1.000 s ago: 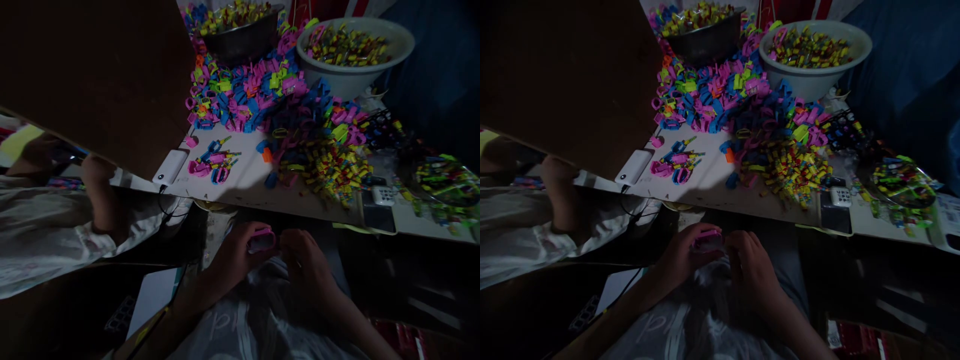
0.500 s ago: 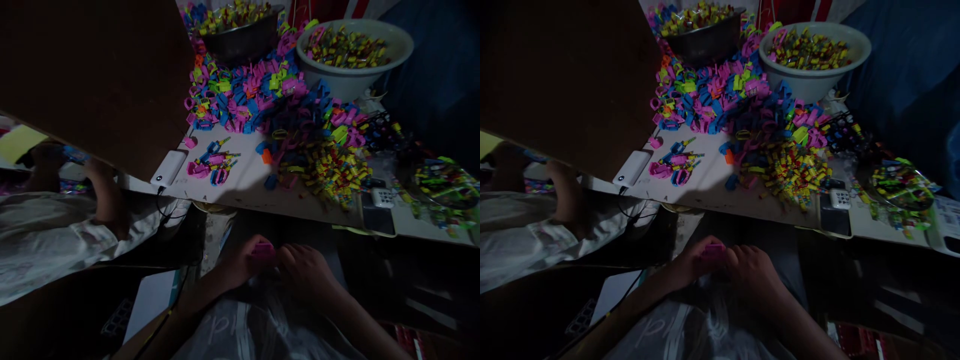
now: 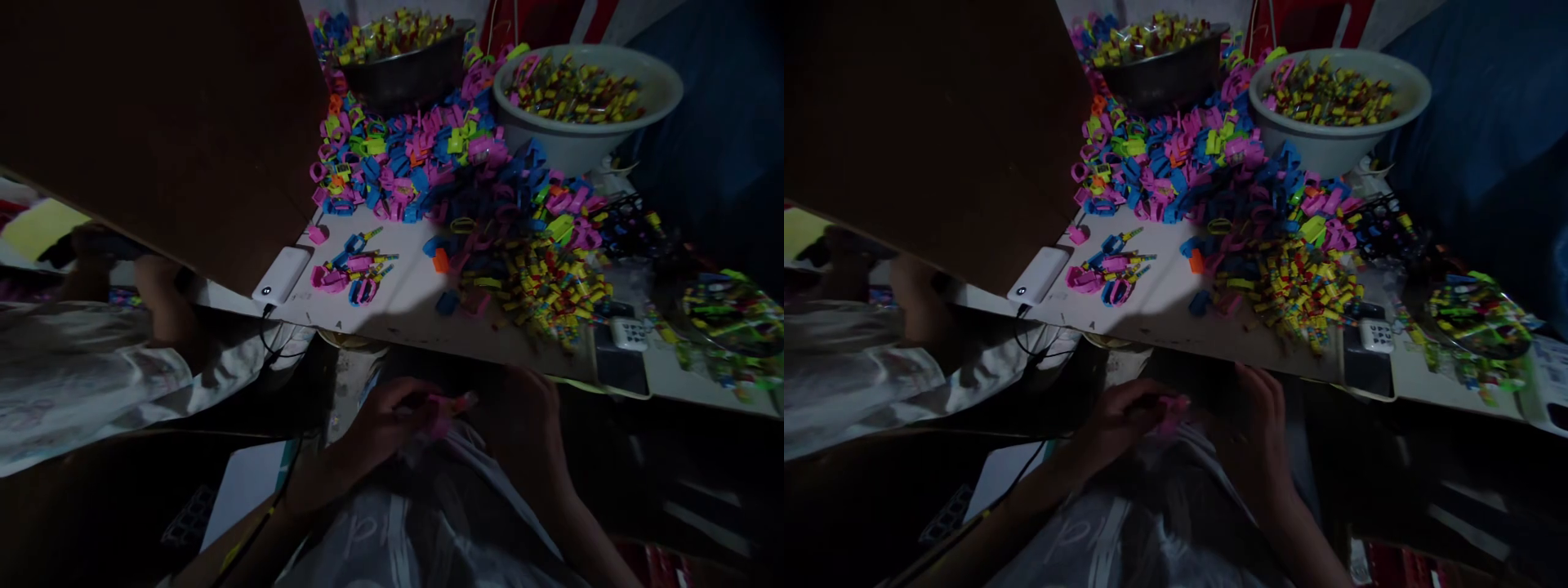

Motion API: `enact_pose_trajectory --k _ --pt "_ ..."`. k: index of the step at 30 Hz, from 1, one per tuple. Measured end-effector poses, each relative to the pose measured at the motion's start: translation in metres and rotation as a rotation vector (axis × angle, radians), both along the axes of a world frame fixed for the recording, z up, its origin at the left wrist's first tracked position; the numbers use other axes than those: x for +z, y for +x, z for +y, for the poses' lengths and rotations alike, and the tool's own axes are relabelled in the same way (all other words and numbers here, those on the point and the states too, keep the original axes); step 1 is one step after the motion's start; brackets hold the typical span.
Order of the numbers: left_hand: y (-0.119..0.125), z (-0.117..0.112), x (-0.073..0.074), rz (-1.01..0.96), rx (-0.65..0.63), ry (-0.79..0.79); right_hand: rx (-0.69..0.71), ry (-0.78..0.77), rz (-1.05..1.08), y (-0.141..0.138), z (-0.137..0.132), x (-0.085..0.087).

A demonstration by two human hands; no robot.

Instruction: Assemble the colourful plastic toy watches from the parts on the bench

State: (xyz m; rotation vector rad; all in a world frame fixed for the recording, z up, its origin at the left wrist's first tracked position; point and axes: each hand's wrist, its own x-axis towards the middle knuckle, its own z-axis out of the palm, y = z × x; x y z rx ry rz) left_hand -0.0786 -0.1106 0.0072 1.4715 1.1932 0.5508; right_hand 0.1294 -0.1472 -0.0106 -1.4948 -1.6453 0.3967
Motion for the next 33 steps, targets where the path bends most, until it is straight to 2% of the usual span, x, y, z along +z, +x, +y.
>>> enact_pose_trajectory --k 3,5,11,17,22,25,27,30,33 --pt "0.004 -0.007 0.001 -0.03 0.077 0.02 0.185 -0.247 0.207 -0.011 -0.007 -0.006" --pt "0.005 -0.008 0.004 -0.008 0.057 0.057 0.242 -0.296 0.261 -0.017 -0.01 -0.004" --pt "0.005 -0.011 0.003 0.028 -0.018 0.301 0.204 -0.218 0.16 -0.023 -0.01 0.003" --pt "0.005 -0.016 -0.008 0.112 -0.076 0.38 0.19 -0.156 0.091 -0.027 -0.006 -0.003" --pt "0.007 -0.005 -0.008 0.148 -0.017 0.39 0.207 -0.119 0.1 -0.034 0.006 -0.009" --pt "0.004 0.008 -0.008 0.197 0.041 0.447 0.261 -0.169 0.073 -0.027 0.024 -0.019" --pt "-0.001 0.021 -0.011 0.236 0.087 0.509 0.237 -0.17 -0.011 -0.011 0.042 -0.028" --pt "-0.014 0.055 -0.017 0.338 0.137 0.554 0.086 -0.074 -0.297 0.024 0.073 -0.038" --pt "-0.029 0.101 -0.019 0.533 0.171 0.618 -0.048 -0.101 -0.626 0.052 0.1 -0.044"
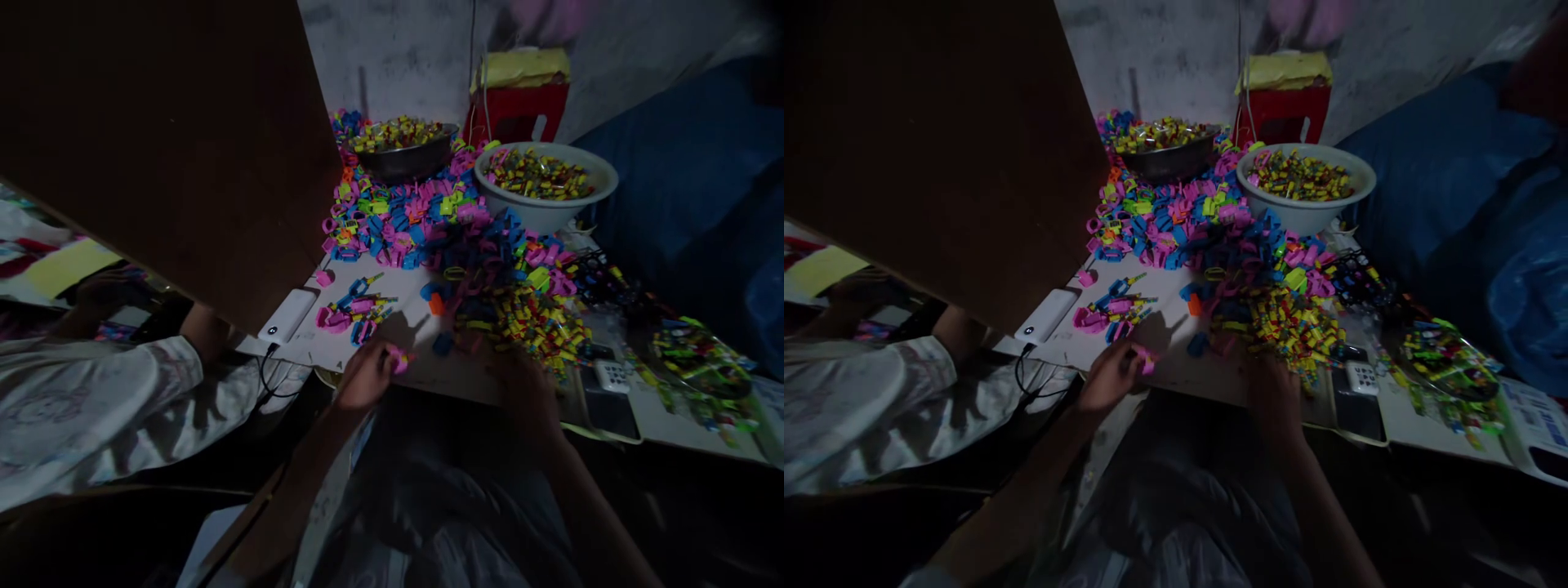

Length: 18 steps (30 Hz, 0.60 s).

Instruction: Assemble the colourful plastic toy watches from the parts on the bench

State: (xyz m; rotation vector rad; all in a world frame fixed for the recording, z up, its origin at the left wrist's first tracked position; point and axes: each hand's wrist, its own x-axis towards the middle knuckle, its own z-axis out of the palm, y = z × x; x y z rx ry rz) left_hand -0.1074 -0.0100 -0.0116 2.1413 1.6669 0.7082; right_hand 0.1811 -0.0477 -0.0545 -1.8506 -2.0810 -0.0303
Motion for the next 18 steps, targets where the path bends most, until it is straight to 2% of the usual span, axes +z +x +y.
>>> enact_pose_trajectory --k 3,5,9,11,14,18 --pt "-0.007 0.043 0.002 0.182 0.073 0.082 -0.002 -0.022 -0.162 0.007 0.016 -0.003" --pt "-0.007 0.063 0.003 0.248 0.13 0.099 0.033 -0.013 -0.16 0.006 0.021 -0.006" --pt "0.002 0.079 0.001 0.402 0.352 0.084 0.071 0.085 0.112 0.004 0.022 -0.02" --pt "0.007 0.08 -0.001 0.445 0.411 0.086 0.083 0.136 0.282 0.005 0.019 -0.027" --pt "0.021 0.075 -0.006 0.433 0.366 0.084 0.068 0.166 0.44 0.001 0.01 -0.032" --pt "0.053 0.063 -0.021 0.133 0.051 -0.046 0.02 0.087 0.555 -0.014 -0.006 -0.032"
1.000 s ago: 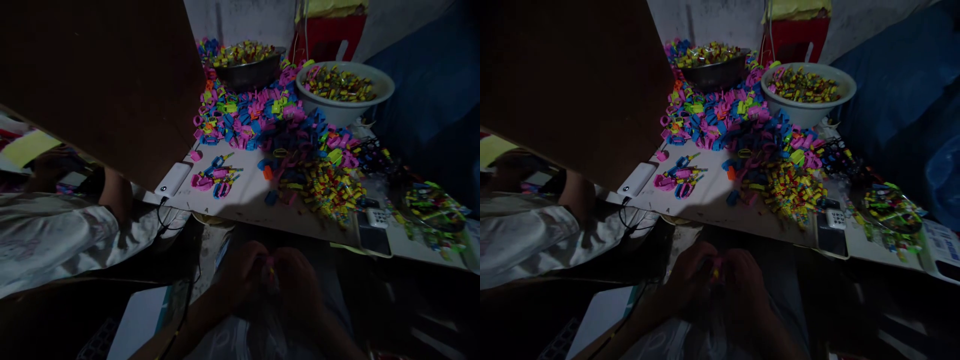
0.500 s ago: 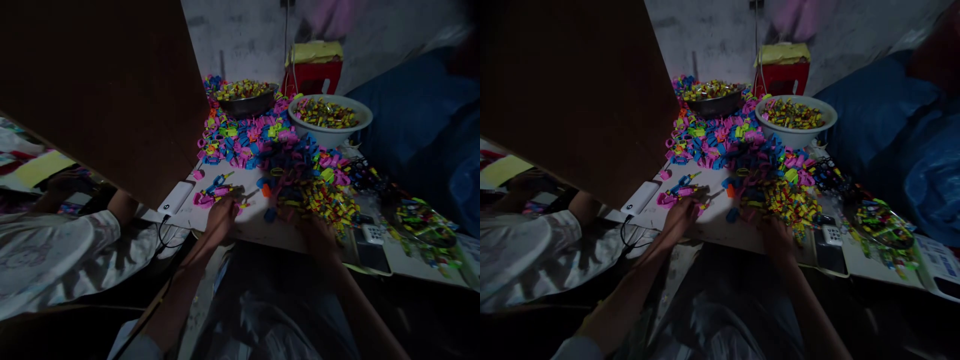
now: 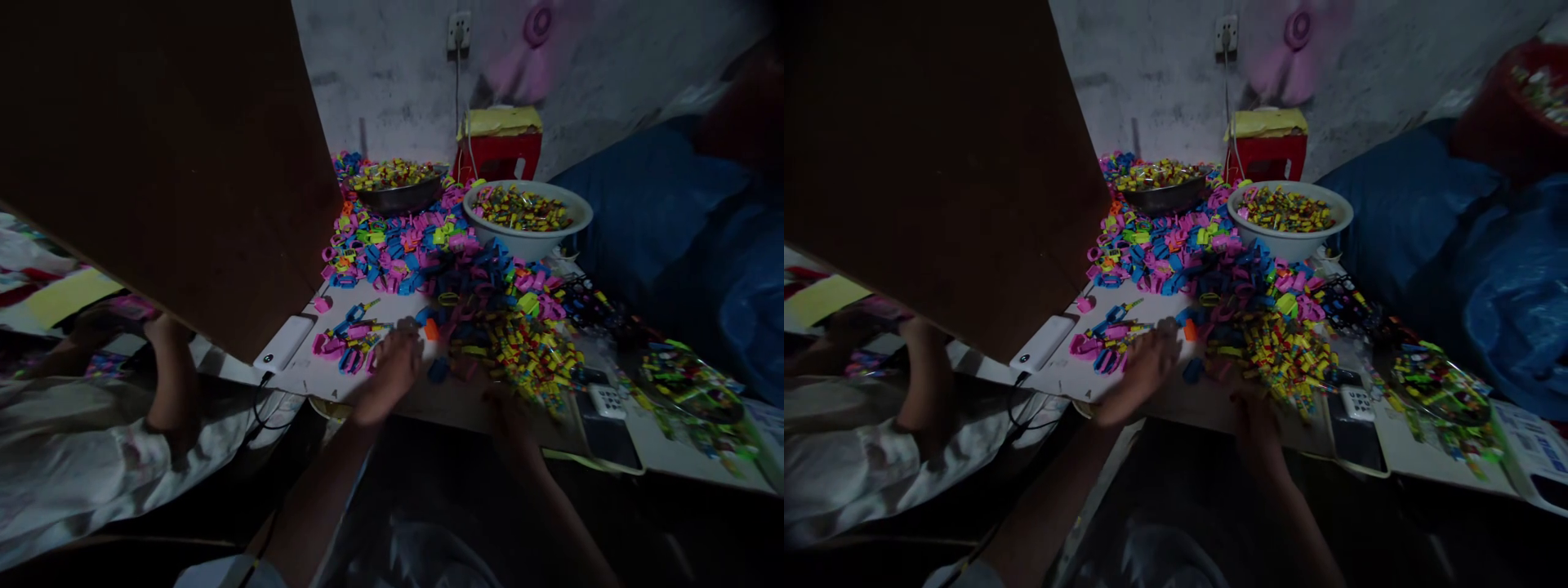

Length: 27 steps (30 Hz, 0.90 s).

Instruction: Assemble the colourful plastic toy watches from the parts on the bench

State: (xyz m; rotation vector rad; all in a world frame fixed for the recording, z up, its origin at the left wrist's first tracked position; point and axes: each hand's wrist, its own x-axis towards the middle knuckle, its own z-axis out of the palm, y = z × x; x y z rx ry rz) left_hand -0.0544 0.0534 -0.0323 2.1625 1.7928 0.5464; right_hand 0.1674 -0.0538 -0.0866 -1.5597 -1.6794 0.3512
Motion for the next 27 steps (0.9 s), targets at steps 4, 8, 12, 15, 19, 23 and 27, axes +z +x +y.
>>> enact_pose_trajectory --k 4,8,12,15,19,23,27 --pt "0.025 -0.006 -0.017 -0.19 -0.11 -0.122 0.002 -0.062 0.122 -0.019 -0.011 -0.002" --pt "0.026 -0.01 -0.022 -0.411 -0.131 -0.214 0.029 -0.14 0.228 -0.032 -0.014 0.0" --pt "0.015 -0.032 -0.01 -0.649 -0.089 -0.345 0.071 -0.181 0.292 -0.043 -0.019 0.018" --pt "0.008 -0.058 0.015 -1.052 0.002 -0.491 0.084 -0.183 0.308 -0.053 -0.029 0.043" --pt "0.002 -0.087 0.055 -1.462 -0.018 -0.751 0.05 -0.148 0.287 -0.058 -0.045 0.081" --pt "0.0 -0.107 0.078 -1.387 -0.113 -0.744 0.021 -0.049 0.23 -0.055 -0.057 0.099" --pt "0.004 -0.121 0.089 -1.429 -0.102 -0.681 0.046 0.036 0.254 -0.055 -0.066 0.099"
